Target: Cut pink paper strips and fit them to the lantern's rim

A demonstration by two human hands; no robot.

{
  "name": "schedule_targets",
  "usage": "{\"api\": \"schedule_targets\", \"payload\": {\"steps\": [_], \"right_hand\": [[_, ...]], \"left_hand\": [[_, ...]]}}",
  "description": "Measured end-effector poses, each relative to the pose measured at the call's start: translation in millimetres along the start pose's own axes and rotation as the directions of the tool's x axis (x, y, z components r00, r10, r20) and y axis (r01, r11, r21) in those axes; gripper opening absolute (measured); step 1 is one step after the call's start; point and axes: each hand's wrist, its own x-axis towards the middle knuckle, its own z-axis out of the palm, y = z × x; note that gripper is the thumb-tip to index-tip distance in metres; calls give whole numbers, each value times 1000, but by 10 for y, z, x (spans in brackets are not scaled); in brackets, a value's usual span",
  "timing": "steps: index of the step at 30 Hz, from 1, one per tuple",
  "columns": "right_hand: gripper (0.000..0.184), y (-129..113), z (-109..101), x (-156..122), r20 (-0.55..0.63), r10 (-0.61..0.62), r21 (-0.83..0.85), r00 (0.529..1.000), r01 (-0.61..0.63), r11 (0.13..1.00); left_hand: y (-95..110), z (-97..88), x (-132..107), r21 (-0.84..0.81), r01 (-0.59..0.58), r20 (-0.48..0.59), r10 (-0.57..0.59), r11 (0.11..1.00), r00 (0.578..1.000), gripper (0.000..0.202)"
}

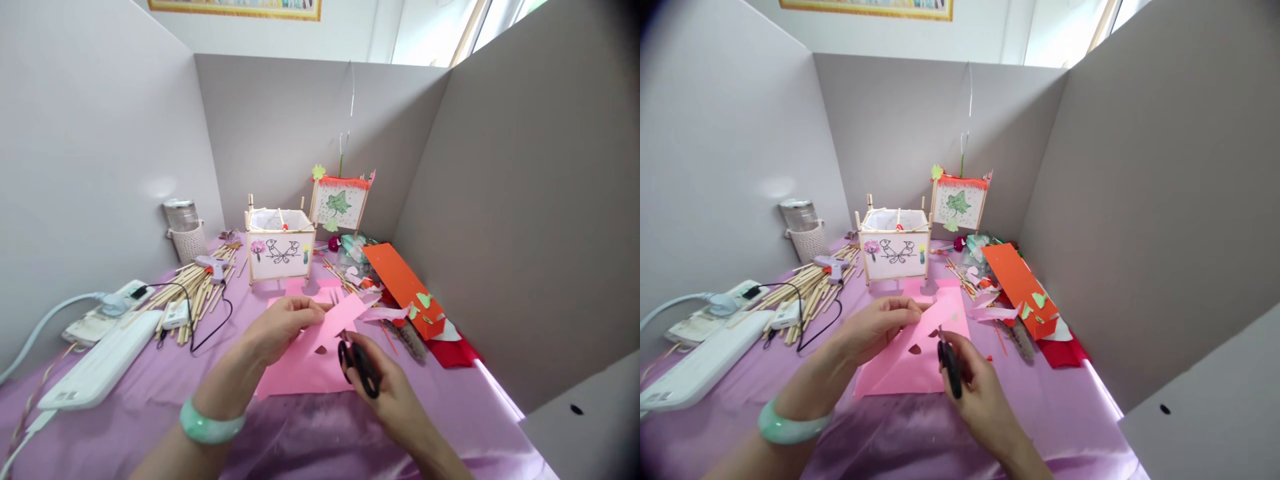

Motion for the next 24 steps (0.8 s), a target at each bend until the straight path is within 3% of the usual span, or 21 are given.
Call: {"api": "schedule_targets", "payload": {"steps": [1, 3, 7, 10, 12, 15, 17, 19, 21, 24], "right_hand": [[37, -24, 56, 22, 4, -2, 0, 1000, 2, 1000], [35, -69, 136, 47, 11, -1, 21, 1000, 0, 1000], [32, -161, 165, 47, 75, 24, 129, 997, -34, 991], [37, -207, 123, 50, 224, 24, 299, 974, -92, 950], [37, -195, 106, 59, 321, 54, 487, 946, -213, 847], [48, -106, 119, 69, 402, 89, 735, 911, -379, 563], [39, -33, 138, 65, 405, 109, 826, 908, -415, 382], [30, 17, 146, 49, 389, 143, 867, 910, -414, 277], [33, 35, 128, 13, 371, 163, 872, 914, -403, 278], [48, 53, 65, -77, 372, 149, 814, 916, -399, 423]], "left_hand": [[-21, 2, 14, -30, 99, 133, -94, 995, 987, 15], [-50, -11, 46, -35, 180, 232, -167, 983, 958, 14], [-69, -55, 78, -15, 168, 173, -163, 986, 971, 15], [-62, -72, 63, -2, 163, 156, -161, 987, 975, 16], [-55, -72, 45, 3, 158, 174, -156, 987, 972, 16], [-54, -65, 23, 6, 148, 203, -146, 989, 968, 15], [-58, -66, 18, 19, 134, 207, -136, 991, 969, 15], [-54, -79, 14, 23, 109, 189, -111, 994, 976, 15], [-30, -102, 4, 0, 89, 157, -88, 996, 984, 16], [46, -138, -29, -39, 87, 111, -82, 995, 990, 18]]}}
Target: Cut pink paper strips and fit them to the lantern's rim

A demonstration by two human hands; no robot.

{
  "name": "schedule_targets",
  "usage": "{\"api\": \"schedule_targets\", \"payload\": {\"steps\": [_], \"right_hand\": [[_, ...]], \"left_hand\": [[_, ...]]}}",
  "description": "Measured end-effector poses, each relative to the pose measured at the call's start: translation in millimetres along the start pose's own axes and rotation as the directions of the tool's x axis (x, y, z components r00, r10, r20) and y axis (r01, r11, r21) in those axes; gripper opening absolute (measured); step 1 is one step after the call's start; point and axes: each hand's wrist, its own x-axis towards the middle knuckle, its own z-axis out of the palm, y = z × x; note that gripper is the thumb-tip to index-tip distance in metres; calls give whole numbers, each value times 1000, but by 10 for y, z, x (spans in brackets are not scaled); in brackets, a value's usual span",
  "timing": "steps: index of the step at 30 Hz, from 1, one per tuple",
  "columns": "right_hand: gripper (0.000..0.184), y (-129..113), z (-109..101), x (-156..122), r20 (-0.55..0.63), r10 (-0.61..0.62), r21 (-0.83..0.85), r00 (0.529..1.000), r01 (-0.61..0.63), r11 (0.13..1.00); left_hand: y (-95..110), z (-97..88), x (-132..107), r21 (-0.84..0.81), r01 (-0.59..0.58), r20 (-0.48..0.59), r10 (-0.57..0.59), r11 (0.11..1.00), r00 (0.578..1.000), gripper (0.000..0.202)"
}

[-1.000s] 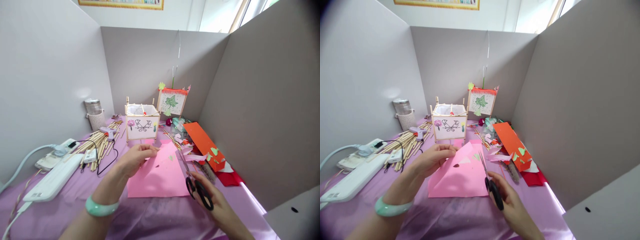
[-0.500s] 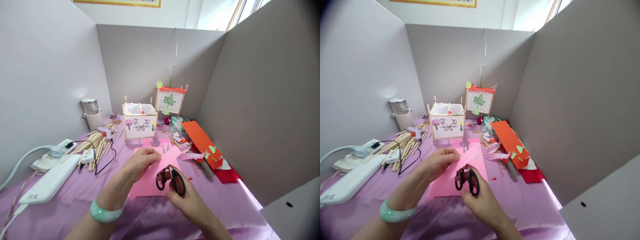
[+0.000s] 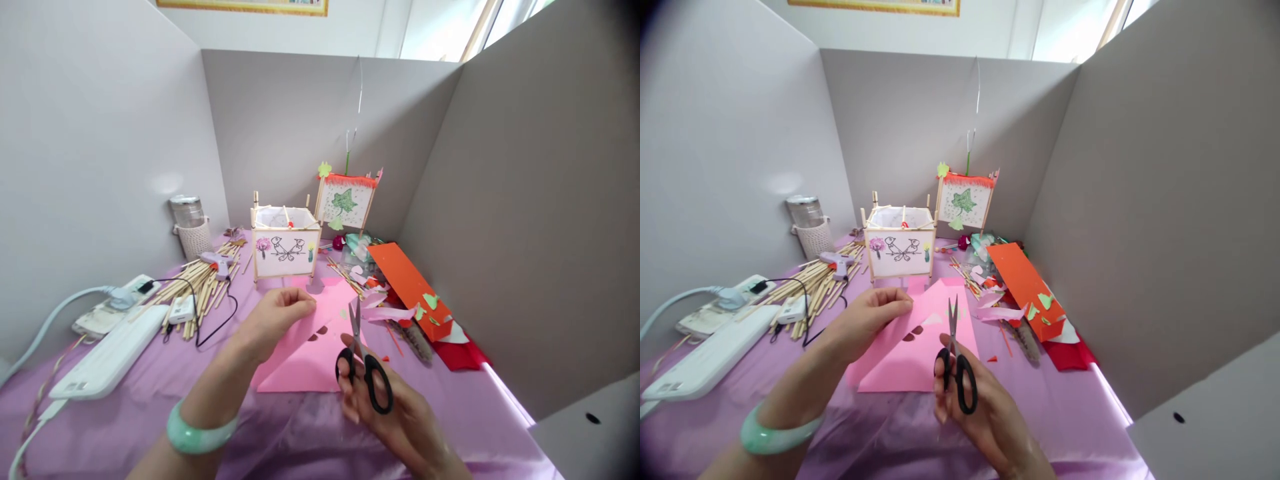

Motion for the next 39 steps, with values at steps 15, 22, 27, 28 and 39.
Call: {"api": "schedule_targets", "payload": {"steps": [15, 22, 27, 28, 39], "right_hand": [[48, -222, 275, -70, -156, -190, -846, 969, -32, 531], [45, -242, 278, -48, -57, -283, -933, 957, 50, 356], [44, -218, 227, -34, -26, -307, -957, 951, 65, 283], [44, -213, 220, -33, -23, -310, -959, 950, 67, 275], [44, -154, 165, -25, 19, -381, -976, 924, 99, 193]], "left_hand": [[117, 68, -108, 385, -85, -49, 113, 919, 992, 15], [113, 49, -112, 455, -107, -18, 129, 884, 991, 16], [118, 50, -115, 464, -110, -28, 138, 879, 990, 16], [121, 52, -119, 452, -106, -31, 134, 886, 990, 16], [126, 33, -136, 443, -94, -33, 122, 892, 992, 17]]}}
